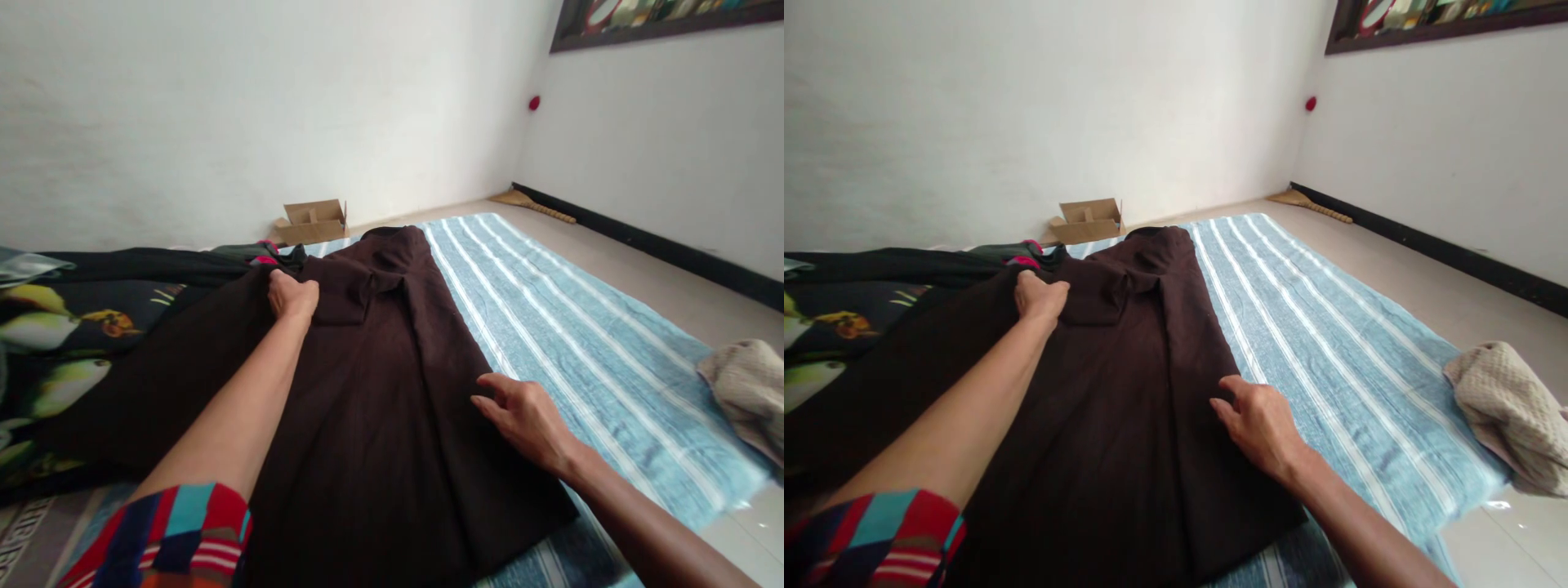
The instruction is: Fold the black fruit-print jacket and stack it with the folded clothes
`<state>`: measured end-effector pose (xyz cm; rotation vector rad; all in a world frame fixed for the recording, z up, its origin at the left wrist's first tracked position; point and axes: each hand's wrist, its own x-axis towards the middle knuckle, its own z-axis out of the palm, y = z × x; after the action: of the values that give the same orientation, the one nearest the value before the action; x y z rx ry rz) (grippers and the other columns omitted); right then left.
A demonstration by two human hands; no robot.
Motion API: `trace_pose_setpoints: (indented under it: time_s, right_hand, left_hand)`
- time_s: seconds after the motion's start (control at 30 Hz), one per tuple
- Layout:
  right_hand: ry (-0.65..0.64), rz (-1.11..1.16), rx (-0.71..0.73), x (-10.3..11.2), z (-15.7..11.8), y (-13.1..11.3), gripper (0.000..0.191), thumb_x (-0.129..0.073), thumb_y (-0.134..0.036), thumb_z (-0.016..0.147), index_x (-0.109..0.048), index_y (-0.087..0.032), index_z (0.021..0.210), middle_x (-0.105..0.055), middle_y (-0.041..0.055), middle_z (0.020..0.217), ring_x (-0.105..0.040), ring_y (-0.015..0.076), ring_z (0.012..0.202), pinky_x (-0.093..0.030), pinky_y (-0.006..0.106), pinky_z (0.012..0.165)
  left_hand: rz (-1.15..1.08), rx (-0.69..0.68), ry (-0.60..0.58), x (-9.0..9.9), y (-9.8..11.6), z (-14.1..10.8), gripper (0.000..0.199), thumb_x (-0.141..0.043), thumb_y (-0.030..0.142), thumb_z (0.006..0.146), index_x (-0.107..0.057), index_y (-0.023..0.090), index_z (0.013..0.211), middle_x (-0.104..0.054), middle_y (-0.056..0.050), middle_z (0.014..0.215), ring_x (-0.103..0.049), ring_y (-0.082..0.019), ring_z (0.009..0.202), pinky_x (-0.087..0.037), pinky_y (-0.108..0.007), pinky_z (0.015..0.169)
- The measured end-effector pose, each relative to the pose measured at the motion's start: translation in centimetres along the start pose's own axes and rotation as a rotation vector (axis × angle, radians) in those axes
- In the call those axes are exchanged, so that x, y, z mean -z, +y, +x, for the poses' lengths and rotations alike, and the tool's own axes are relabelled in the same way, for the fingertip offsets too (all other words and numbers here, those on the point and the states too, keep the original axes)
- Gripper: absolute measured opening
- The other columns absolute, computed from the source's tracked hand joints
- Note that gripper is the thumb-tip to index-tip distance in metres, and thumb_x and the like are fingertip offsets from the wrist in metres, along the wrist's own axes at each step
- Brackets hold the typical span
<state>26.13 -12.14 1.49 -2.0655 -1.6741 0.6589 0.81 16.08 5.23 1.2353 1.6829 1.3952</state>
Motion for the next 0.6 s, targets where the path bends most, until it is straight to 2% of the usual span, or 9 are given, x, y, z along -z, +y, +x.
trace_pose_setpoints:
  time_s: [0.07, 0.13, 0.2, 0.27, 0.33, 0.4, 0.47, 0.6]
  right_hand:
    - [0.084, -0.081, -0.094, 0.3, -0.5, 1.5, 0.036, -0.048, -0.043, 0.087, -0.062, -0.018, 0.110, -0.065, 0.0022, 0.068, -0.061, 0.0184, 0.063, -0.036, 0.028, 0.059]
    - [0.096, -0.155, -0.172, 0.4, -0.8, 2.6, 0.039, -0.050, -0.047, 0.085, -0.063, -0.018, 0.108, -0.067, 0.0038, 0.071, -0.062, 0.0208, 0.066, -0.035, 0.028, 0.060]
    - [0.042, -0.180, -0.204, 0.3, -1.0, 3.2, 0.040, -0.050, -0.050, 0.084, -0.064, -0.018, 0.105, -0.067, 0.0056, 0.074, -0.062, 0.0221, 0.068, -0.035, 0.028, 0.059]
    - [-0.031, -0.156, -0.198, 0.2, -1.2, 3.2, 0.039, -0.050, -0.051, 0.084, -0.065, -0.018, 0.099, -0.067, 0.0064, 0.073, -0.062, 0.0217, 0.068, -0.034, 0.028, 0.058]
    - [-0.082, -0.115, -0.185, 0.1, -1.3, 3.1, 0.034, -0.050, -0.047, 0.085, -0.065, -0.018, 0.096, -0.066, 0.0056, 0.070, -0.061, 0.0203, 0.066, -0.033, 0.027, 0.057]
    - [-0.103, -0.085, -0.183, 0.0, -1.2, 3.1, 0.030, -0.052, -0.042, 0.084, -0.064, -0.017, 0.095, -0.064, 0.0042, 0.067, -0.059, 0.0188, 0.063, -0.032, 0.027, 0.056]
    - [-0.108, -0.045, -0.186, -0.2, -1.1, 3.3, 0.025, -0.053, -0.036, 0.082, -0.063, -0.017, 0.093, -0.062, 0.0029, 0.066, -0.057, 0.0175, 0.063, -0.032, 0.026, 0.056]
    - [-0.106, 0.113, -0.178, -0.4, -0.8, 4.3, 0.017, -0.056, -0.031, 0.077, -0.062, -0.016, 0.082, -0.059, 0.0008, 0.066, -0.054, 0.0150, 0.063, -0.033, 0.024, 0.056]
  left_hand:
    - [0.182, -0.208, 0.026, 0.3, 0.4, -1.5, 0.041, -0.067, 0.004, 0.056, -0.050, 0.015, 0.092, -0.048, -0.015, 0.126, -0.029, -0.037, 0.131, -0.022, -0.047, 0.110]
    - [0.262, -0.343, -0.009, 0.1, 0.5, -3.2, 0.034, -0.068, 0.007, 0.057, -0.052, 0.016, 0.086, -0.047, -0.015, 0.128, -0.029, -0.035, 0.131, -0.017, -0.044, 0.112]
    - [0.341, -0.457, -0.082, -0.4, 0.3, -5.1, 0.024, -0.066, 0.010, 0.061, -0.055, 0.018, 0.081, -0.050, -0.013, 0.126, -0.034, -0.033, 0.128, -0.020, -0.040, 0.111]
    - [0.488, -0.524, -0.226, -1.2, -0.1, -6.9, 0.013, -0.063, 0.015, 0.068, -0.058, 0.020, 0.079, -0.058, -0.011, 0.117, -0.043, -0.030, 0.121, -0.029, -0.038, 0.106]
    - [0.626, -0.510, -0.399, -2.2, -0.4, -8.5, 0.005, -0.058, 0.021, 0.075, -0.061, 0.022, 0.078, -0.065, -0.009, 0.100, -0.055, -0.028, 0.106, -0.038, -0.036, 0.096]
    - [0.673, -0.466, -0.514, -3.4, -0.5, -9.8, 0.009, -0.056, 0.025, 0.078, -0.064, 0.021, 0.080, -0.068, -0.008, 0.087, -0.062, -0.026, 0.092, -0.043, -0.032, 0.084]
    - [0.667, -0.452, -0.559, -4.5, -0.5, -10.8, 0.015, -0.057, 0.026, 0.078, -0.066, 0.020, 0.089, -0.069, -0.008, 0.085, -0.064, -0.024, 0.086, -0.045, -0.030, 0.077]
    - [0.673, -0.447, -0.605, -6.3, -0.6, -12.3, 0.037, -0.057, 0.024, 0.078, -0.060, 0.019, 0.114, -0.070, -0.010, 0.093, -0.063, -0.026, 0.092, -0.044, -0.032, 0.081]
